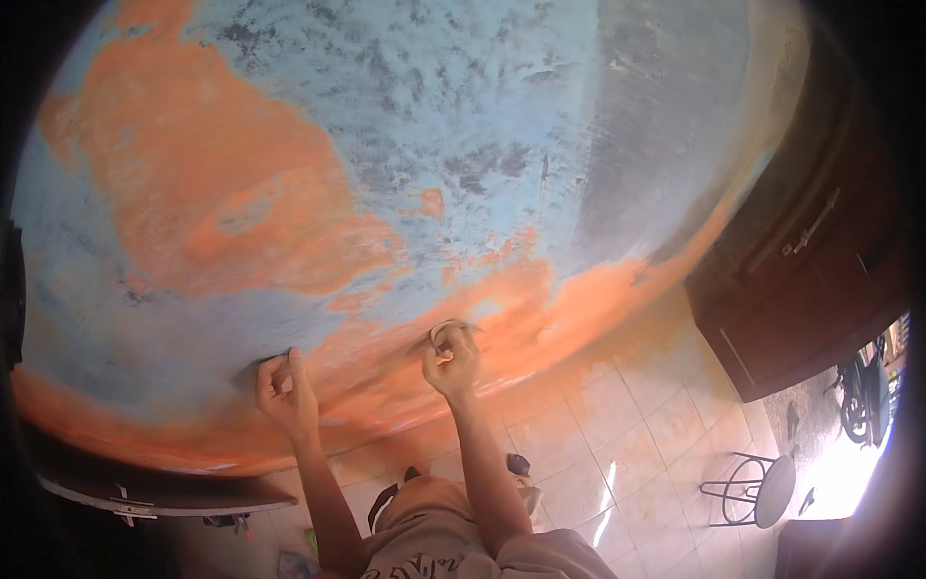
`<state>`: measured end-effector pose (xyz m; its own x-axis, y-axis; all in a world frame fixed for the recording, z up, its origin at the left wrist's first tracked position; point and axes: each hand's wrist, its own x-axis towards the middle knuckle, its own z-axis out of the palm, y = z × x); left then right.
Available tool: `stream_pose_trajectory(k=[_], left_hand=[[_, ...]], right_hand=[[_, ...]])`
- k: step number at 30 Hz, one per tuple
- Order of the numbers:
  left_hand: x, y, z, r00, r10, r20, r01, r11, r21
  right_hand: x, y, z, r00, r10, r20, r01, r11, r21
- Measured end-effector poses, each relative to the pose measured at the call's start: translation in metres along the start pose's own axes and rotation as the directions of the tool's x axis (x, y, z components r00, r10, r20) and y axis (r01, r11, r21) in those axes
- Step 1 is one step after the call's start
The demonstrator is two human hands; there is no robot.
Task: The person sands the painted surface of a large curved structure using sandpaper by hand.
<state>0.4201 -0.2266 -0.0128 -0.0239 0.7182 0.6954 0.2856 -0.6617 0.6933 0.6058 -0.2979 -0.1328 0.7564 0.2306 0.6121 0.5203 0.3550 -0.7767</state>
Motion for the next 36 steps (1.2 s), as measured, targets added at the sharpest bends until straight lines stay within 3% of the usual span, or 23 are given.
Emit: stream_pose_trajectory(k=[3,6,7,8,9,12,13,14,15,16,18,20,22,23,24,26,28,34,36], left_hand=[[0.002,0.008,-0.002,0.998,0.045,0.054,-0.050,0.994,0.096],[0.003,0.010,-0.004,0.995,0.053,0.090,-0.066,0.987,0.149],[0.003,0.011,-0.003,0.996,0.051,0.069,-0.061,0.986,0.157],[0.004,0.012,-0.002,0.990,0.113,0.079,-0.121,0.987,0.109],[0.004,0.013,-0.001,0.981,0.173,0.082,-0.179,0.982,0.061],[0.002,0.019,0.000,0.982,0.164,0.099,-0.175,0.977,0.122],[-0.001,0.016,0.001,0.983,0.158,0.091,-0.169,0.977,0.130],[-0.003,0.009,0.002,0.986,0.148,0.078,-0.159,0.975,0.153],[-0.002,0.006,0.003,0.987,0.143,0.073,-0.154,0.973,0.175],[-0.003,0.009,0.003,0.985,0.149,0.084,-0.162,0.971,0.176],[-0.002,0.014,0.006,0.997,0.031,0.068,-0.039,0.991,0.130],[-0.002,0.015,0.006,0.995,0.048,0.083,-0.058,0.990,0.129],[-0.003,0.014,0.003,0.995,0.058,0.079,-0.068,0.988,0.139],[-0.005,0.011,0.004,0.997,0.042,0.065,-0.049,0.991,0.124],[-0.007,0.009,0.005,0.998,0.023,0.050,-0.029,0.994,0.107],[-0.010,0.004,0.008,1.000,0.003,0.026,-0.005,0.998,0.056],[-0.009,0.004,0.012,1.000,0.002,0.028,-0.002,1.000,-0.016],[-0.008,-0.002,0.005,0.999,-0.022,0.039,0.019,0.998,0.067],[-0.007,-0.002,0.005,0.991,0.104,0.089,-0.115,0.985,0.128]], right_hand=[[0.003,-0.006,-0.002,0.976,0.051,0.214,-0.058,0.998,0.023],[0.006,0.021,-0.015,0.984,-0.019,0.176,0.021,1.000,-0.013],[0.025,0.017,-0.025,0.997,-0.053,0.048,0.053,0.999,-0.008],[0.034,0.008,-0.035,0.913,0.407,-0.016,-0.351,0.807,0.476],[0.047,0.016,-0.050,0.898,0.435,-0.064,-0.405,0.874,0.268],[0.036,0.023,-0.041,0.892,0.447,0.068,-0.443,0.834,0.330],[0.030,0.026,-0.035,0.972,0.221,0.078,-0.231,0.960,0.161],[0.022,0.028,-0.028,0.993,-0.013,0.120,0.013,1.000,-0.003],[0.014,0.019,-0.023,0.966,0.119,0.229,-0.142,0.986,0.087],[0.014,0.009,-0.021,0.968,0.126,0.219,-0.149,0.985,0.090],[0.021,-0.002,-0.020,0.866,0.167,0.470,-0.209,0.977,0.038],[0.031,0.021,-0.040,0.878,0.113,0.465,-0.172,0.981,0.086],[0.046,0.027,-0.053,0.865,0.235,0.444,-0.292,0.954,0.064],[0.043,0.027,-0.050,0.852,0.302,0.427,-0.416,0.886,0.205],[0.041,0.027,-0.045,0.846,0.297,0.444,-0.418,0.885,0.205],[0.032,0.026,-0.036,0.860,0.101,0.501,-0.162,0.984,0.078],[0.023,0.004,-0.018,0.829,-0.112,0.549,0.059,0.992,0.113],[0.048,0.025,-0.044,0.780,0.039,0.625,-0.194,0.964,0.182],[0.043,0.025,-0.041,0.838,0.140,0.527,-0.349,0.880,0.321]])
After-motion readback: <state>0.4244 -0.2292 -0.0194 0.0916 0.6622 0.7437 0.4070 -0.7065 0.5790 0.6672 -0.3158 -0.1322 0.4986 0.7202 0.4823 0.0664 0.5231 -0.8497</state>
